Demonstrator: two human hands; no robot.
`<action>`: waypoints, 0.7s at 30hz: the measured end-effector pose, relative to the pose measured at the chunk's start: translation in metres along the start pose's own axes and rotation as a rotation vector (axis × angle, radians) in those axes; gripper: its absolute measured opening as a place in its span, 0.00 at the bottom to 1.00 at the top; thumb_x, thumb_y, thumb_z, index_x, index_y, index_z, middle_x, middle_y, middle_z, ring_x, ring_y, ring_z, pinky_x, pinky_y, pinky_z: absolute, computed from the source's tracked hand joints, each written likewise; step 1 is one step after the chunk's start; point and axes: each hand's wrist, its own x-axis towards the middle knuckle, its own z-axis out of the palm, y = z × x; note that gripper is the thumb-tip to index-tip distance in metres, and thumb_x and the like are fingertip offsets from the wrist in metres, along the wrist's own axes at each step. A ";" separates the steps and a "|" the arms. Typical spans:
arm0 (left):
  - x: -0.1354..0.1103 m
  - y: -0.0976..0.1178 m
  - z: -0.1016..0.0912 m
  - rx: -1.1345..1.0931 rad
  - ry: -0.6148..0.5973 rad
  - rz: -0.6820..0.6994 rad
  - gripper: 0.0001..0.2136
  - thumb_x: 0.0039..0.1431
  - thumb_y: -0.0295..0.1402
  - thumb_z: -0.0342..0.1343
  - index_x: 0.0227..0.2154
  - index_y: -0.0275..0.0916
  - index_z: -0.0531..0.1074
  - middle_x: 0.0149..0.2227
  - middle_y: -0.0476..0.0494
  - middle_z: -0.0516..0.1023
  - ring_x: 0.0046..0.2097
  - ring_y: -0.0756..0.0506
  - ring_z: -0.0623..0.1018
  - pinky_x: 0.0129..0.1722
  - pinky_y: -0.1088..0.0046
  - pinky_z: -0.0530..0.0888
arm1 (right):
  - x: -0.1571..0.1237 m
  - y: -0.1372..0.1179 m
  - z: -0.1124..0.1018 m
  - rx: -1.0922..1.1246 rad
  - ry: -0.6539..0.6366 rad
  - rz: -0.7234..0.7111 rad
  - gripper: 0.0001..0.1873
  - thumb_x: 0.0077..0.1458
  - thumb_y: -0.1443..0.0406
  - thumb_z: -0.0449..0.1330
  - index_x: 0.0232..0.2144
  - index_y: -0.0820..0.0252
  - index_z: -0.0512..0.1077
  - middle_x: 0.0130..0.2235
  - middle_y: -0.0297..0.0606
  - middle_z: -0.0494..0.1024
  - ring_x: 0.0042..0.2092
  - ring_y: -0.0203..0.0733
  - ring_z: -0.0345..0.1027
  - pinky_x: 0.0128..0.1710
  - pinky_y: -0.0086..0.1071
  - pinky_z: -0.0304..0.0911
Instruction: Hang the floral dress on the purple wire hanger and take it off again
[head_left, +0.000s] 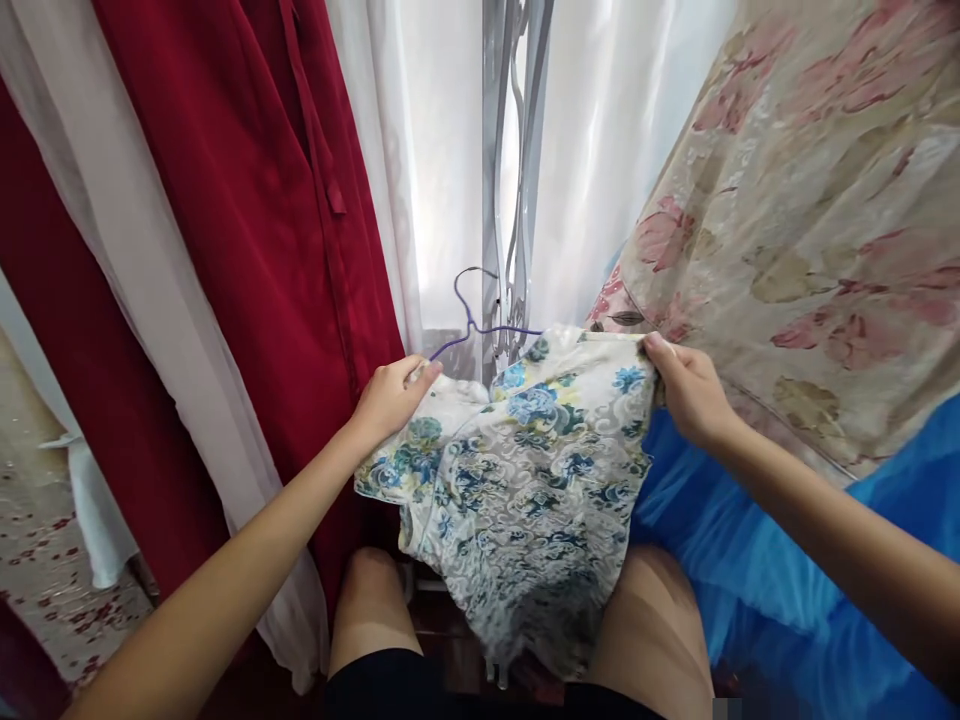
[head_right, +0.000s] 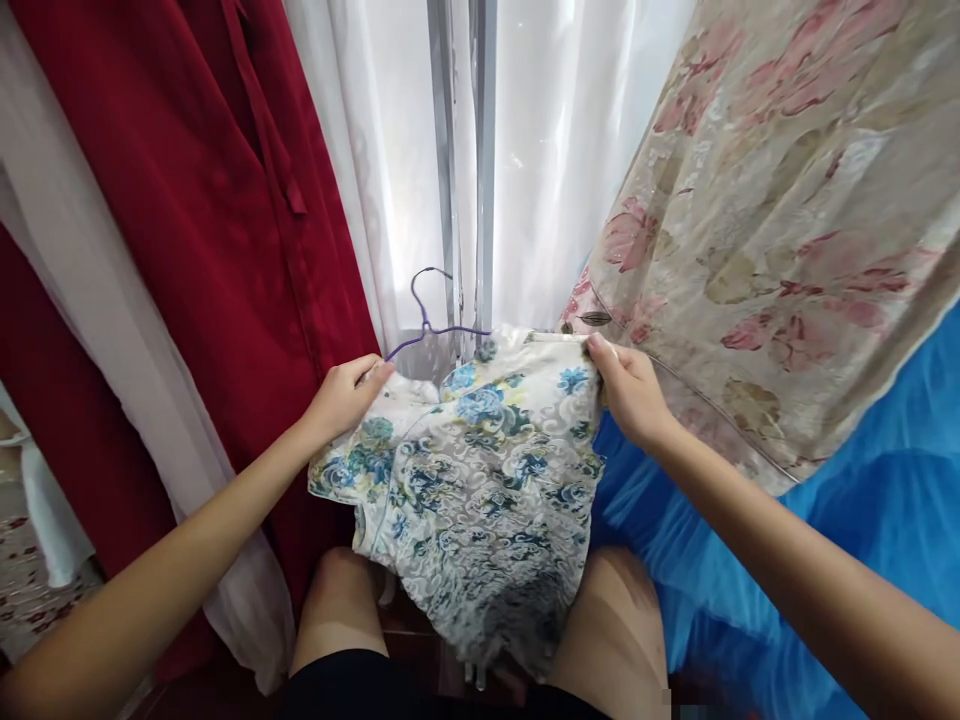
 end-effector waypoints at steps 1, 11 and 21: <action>0.000 -0.007 0.003 -0.007 0.018 -0.049 0.22 0.61 0.52 0.55 0.23 0.38 0.70 0.22 0.50 0.68 0.27 0.48 0.68 0.28 0.74 0.60 | -0.006 -0.008 0.008 -0.009 -0.018 -0.041 0.32 0.60 0.39 0.55 0.19 0.56 0.62 0.19 0.32 0.66 0.23 0.36 0.57 0.23 0.30 0.56; -0.010 0.000 0.029 -0.650 0.215 -0.253 0.35 0.61 0.68 0.35 0.14 0.42 0.48 0.22 0.45 0.64 0.27 0.48 0.68 0.29 0.69 0.70 | -0.097 -0.059 0.052 -0.576 -0.786 -0.901 0.16 0.71 0.60 0.47 0.47 0.59 0.73 0.32 0.43 0.75 0.32 0.49 0.68 0.31 0.41 0.65; -0.028 0.136 0.053 -1.201 -0.280 -0.375 0.20 0.61 0.54 0.58 0.40 0.40 0.71 0.44 0.42 0.77 0.52 0.41 0.79 0.50 0.65 0.78 | -0.084 -0.011 0.080 -0.682 -0.384 -0.688 0.59 0.53 0.58 0.66 0.73 0.53 0.33 0.63 0.60 0.65 0.60 0.71 0.65 0.55 0.58 0.67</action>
